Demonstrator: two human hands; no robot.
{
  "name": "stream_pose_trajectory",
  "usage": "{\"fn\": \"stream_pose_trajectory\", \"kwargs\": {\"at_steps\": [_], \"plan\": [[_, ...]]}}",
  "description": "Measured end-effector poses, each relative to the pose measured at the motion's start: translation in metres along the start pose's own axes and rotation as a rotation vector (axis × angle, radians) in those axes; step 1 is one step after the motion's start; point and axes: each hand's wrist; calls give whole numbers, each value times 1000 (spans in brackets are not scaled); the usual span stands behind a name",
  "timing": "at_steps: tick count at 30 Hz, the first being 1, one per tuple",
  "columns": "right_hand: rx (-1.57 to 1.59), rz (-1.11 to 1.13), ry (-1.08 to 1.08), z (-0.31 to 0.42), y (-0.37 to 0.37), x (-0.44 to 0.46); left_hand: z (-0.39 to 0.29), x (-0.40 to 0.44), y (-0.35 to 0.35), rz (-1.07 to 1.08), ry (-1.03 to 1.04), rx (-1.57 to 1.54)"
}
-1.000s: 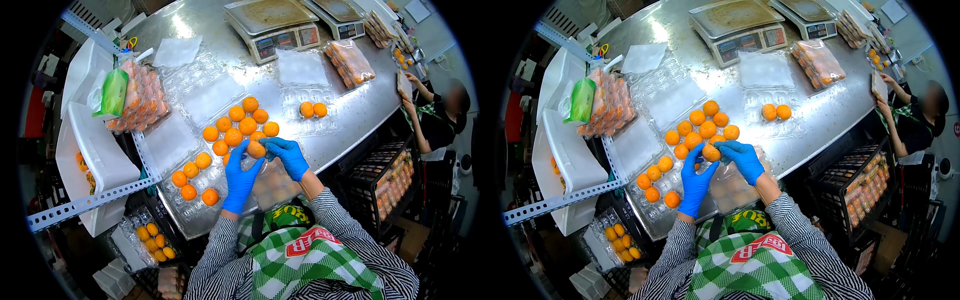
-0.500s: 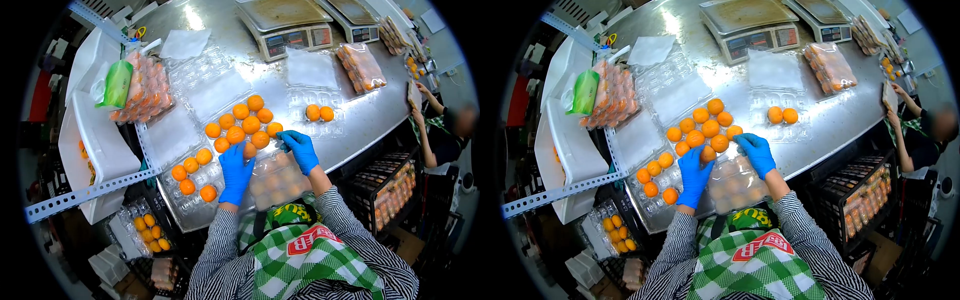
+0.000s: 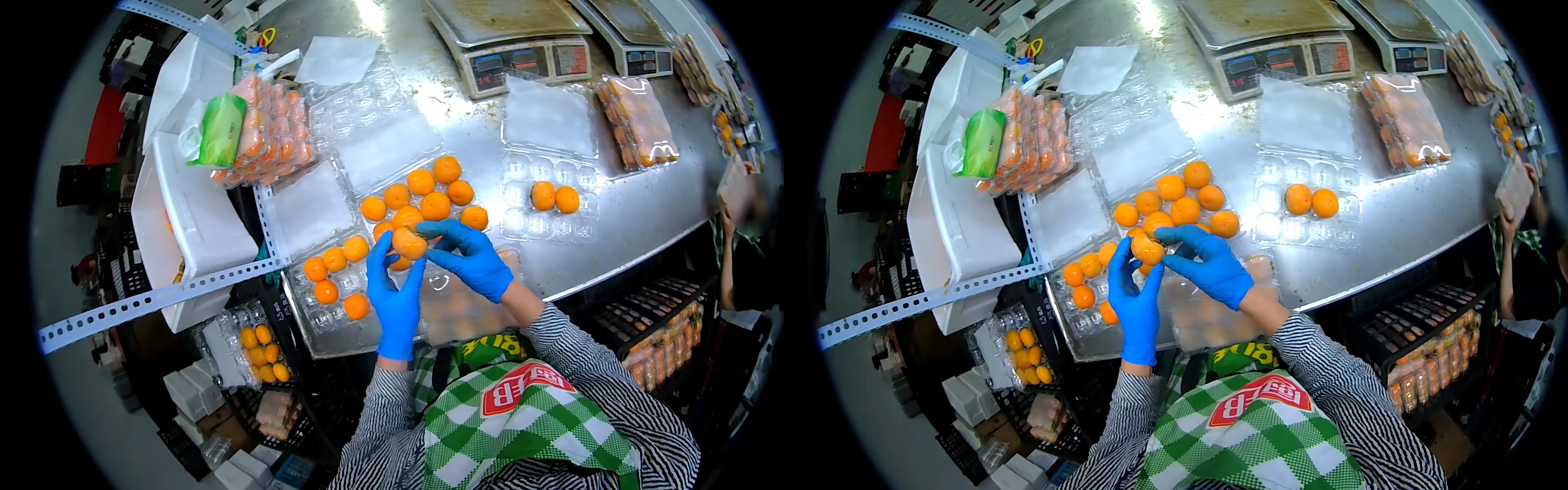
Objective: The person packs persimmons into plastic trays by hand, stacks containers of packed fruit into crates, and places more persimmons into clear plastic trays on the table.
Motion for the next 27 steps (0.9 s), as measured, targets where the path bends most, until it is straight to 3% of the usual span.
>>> {"fn": "stream_pose_trajectory", "kwargs": {"at_steps": [4,9,11,13,14,15,16,17,18,19,21,22,24,27], "plan": [[-36,-16,-52,5,-1,6,-8,9,-12,-69,41,8],[144,-13,111,-1,-8,4,-55,93,-88,-292,424,422],[131,-23,146,3,-19,1,-78,141,-143,-475,624,648],[105,-74,141,-3,-33,-8,-113,177,-186,-630,776,1239],[91,-102,141,-7,-39,-12,-124,196,-216,-631,659,1367],[77,-137,179,-2,-45,-15,-128,211,-236,-690,776,1533],[59,-181,169,-7,-53,-20,-121,235,-286,-648,619,1508],[38,-223,150,-13,-63,-24,-114,244,-308,-673,654,1471],[42,-306,176,-14,-76,-29,-109,247,-329,-701,368,1663],[55,-382,194,-15,-90,-34,-94,258,-361,-781,161,1634],[68,-556,166,-30,-123,-46,-98,260,-356,-714,-38,1431],[29,-643,186,-37,-141,-54,-105,252,-324,-750,-18,1403],[-45,-800,214,-52,-169,-65,-82,271,-347,-678,-25,1343],[-404,-761,364,-73,-195,-80,-92,237,-249,-684,17,1460]]}}
Point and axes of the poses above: each hand's wrist, its own x-axis towards the middle knuckle, its own y-axis out of the palm, z = x × y, and after that the axes turned 14 degrees about -x, right-handed
